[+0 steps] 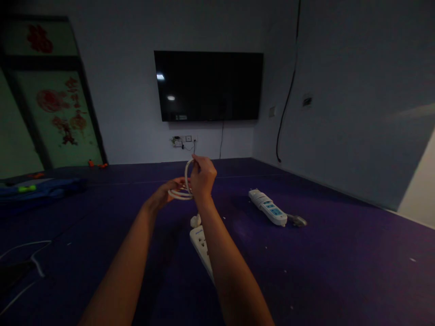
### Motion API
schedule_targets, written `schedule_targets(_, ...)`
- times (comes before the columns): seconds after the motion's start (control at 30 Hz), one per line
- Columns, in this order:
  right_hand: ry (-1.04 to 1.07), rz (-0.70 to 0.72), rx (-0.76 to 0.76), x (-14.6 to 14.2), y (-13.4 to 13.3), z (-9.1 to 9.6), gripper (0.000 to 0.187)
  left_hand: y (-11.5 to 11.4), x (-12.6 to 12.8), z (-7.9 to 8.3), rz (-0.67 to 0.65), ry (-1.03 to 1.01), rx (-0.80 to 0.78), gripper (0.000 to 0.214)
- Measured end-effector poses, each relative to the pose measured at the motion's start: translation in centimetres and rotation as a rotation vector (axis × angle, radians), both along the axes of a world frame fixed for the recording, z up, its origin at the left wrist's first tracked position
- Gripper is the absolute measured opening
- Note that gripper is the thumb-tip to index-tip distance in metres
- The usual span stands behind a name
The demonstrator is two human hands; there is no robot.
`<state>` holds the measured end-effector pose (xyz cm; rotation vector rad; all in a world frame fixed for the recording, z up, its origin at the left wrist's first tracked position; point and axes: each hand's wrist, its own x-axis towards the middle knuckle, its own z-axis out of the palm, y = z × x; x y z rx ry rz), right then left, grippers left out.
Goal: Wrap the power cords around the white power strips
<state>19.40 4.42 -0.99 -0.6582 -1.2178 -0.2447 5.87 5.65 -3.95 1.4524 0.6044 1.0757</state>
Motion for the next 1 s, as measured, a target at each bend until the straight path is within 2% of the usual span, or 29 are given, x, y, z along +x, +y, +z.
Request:
schedule_targets(0.1,0.096,0.017,-0.013,0.1,-0.3,0.2,0.025,0.0,1.5,-0.2,-0.002,-0.193,-0.034,0.05)
schedule_targets(0.17,0.177,0.049,-0.041,0.0,-0.3,0.0,0.024,-0.2,2.1,-0.3,-0.02,-0.237,0.007,0.062)
schedule_targets(0.3,0.399,0.116,-0.141,-0.3,0.3,-0.5,0.025,-0.9,2.5,-0.9,-0.057,-0.093,0.135,0.089)
schedule_targets(0.37,0.476,0.162,-0.184,-0.4,0.5,-0.6,0.026,-1.1,2.6,-1.1,-0.077,0.005,0.139,0.103)
schedule_targets(0.43,0.524,0.194,-0.209,-0.3,0.6,-0.7,0.027,-1.2,2.8,-1.3,-0.093,0.065,0.138,0.107)
schedule_targets(0.53,0.565,0.179,-0.223,0.1,0.8,-0.6,0.026,-0.9,3.1,-1.7,-0.109,0.135,0.143,0.108)
schedule_targets(0.77,0.609,0.048,-0.235,2.3,1.4,-0.7,0.03,-0.6,3.8,-2.6,-0.186,0.248,0.087,0.096)
schedule_targets(1.0,0.511,-0.229,-0.167,6.1,1.6,-0.5,0.029,-0.5,3.1,-2.5,-0.274,0.366,0.069,0.079)
